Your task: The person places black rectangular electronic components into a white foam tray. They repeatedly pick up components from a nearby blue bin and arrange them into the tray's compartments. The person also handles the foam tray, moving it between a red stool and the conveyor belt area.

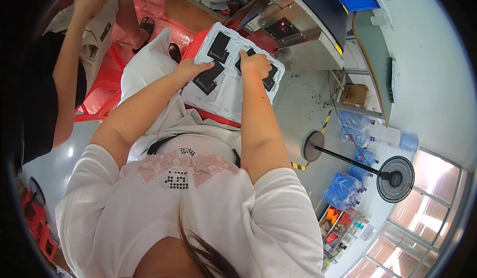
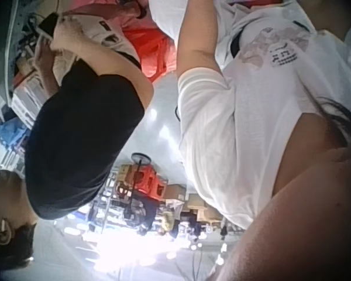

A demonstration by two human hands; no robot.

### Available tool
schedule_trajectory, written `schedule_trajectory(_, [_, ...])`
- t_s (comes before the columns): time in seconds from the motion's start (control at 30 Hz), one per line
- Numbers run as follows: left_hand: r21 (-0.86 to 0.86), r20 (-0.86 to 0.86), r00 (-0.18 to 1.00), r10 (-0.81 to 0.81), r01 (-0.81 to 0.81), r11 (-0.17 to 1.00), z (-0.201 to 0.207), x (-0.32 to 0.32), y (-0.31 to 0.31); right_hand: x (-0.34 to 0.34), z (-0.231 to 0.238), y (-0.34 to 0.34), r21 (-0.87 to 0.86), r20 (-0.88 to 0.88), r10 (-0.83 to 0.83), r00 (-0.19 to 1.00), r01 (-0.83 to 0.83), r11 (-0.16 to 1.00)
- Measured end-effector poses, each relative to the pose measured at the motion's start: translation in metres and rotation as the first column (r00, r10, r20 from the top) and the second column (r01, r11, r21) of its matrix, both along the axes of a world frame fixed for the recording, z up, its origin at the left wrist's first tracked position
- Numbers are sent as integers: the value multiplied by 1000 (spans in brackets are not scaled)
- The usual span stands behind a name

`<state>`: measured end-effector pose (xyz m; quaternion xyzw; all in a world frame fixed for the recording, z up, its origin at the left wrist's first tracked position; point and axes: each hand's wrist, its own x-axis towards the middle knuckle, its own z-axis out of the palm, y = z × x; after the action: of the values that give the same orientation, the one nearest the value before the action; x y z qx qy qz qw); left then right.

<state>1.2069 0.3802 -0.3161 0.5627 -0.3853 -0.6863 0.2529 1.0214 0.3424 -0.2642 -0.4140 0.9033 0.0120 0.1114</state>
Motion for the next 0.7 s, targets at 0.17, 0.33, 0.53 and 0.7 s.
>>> schedule_trajectory(0.17, [-30,29,998,-48,49,998,-13,1,-1,-6,-18,-11,-9,26,-43,999,44,999])
schedule_trajectory(0.33, [-23,48,995,-88,89,996,-12,5,-3,-24,-21,8,-374,131,64,989,-10,927])
schedule_trajectory(0.53, [25,-2,997,-83,83,996,-19,3,-7,-42,-26,7,-181,60,156,986,-143,973])
schedule_trajectory(0.7, [7,-11,1000,-11,11,1000,-21,3,-3,-24,-14,-18,47,27,69,997,-71,996])
